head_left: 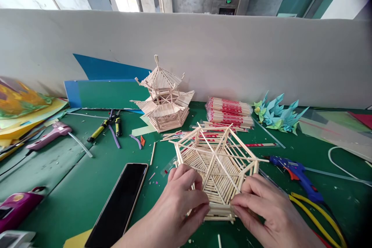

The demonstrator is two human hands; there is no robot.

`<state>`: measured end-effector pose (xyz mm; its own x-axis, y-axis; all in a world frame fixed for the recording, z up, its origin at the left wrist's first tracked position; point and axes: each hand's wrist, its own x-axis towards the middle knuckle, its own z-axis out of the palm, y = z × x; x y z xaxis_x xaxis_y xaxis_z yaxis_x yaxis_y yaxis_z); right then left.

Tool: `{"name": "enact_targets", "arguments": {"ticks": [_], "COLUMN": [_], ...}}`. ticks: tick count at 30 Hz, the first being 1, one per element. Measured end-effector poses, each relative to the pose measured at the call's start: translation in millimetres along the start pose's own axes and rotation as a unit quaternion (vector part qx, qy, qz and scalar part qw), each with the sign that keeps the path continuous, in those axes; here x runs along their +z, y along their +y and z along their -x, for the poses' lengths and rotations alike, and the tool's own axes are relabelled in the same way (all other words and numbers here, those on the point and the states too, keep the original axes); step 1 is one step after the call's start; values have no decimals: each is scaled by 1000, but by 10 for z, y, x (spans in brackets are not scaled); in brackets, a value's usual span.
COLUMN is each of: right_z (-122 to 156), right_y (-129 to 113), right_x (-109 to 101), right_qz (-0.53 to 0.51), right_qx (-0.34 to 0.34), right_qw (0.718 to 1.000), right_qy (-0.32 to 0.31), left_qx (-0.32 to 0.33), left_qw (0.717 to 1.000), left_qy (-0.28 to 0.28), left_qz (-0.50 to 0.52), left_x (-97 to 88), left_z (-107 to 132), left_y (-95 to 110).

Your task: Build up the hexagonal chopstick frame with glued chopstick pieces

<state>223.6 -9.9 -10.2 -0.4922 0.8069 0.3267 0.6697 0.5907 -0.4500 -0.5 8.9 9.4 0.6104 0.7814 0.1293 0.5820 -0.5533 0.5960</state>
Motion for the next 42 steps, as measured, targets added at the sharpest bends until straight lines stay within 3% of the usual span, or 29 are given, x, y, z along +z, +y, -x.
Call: {"name": "enact_targets", "arguments": {"ticks": [14, 34, 42], "right_z": [-4, -24, -39], "right_y": [-21, -97, -107], "right_x": [-19, -74, -90], "right_qz": [5, -5, -28], "right_qx": [-6, 48, 44], "right_qw": [1000, 998, 999], "right_qy": [-4, -31, -16], "left_qx": [3, 9, -4], "left_qw": [999, 996, 997], "left_qy": [-29, -81, -68], "left_qz": [-20, -39, -32], "left_x": [-1, -42, -22], "left_z": [0, -30, -12], "left_y": [-3, 29, -7]}}
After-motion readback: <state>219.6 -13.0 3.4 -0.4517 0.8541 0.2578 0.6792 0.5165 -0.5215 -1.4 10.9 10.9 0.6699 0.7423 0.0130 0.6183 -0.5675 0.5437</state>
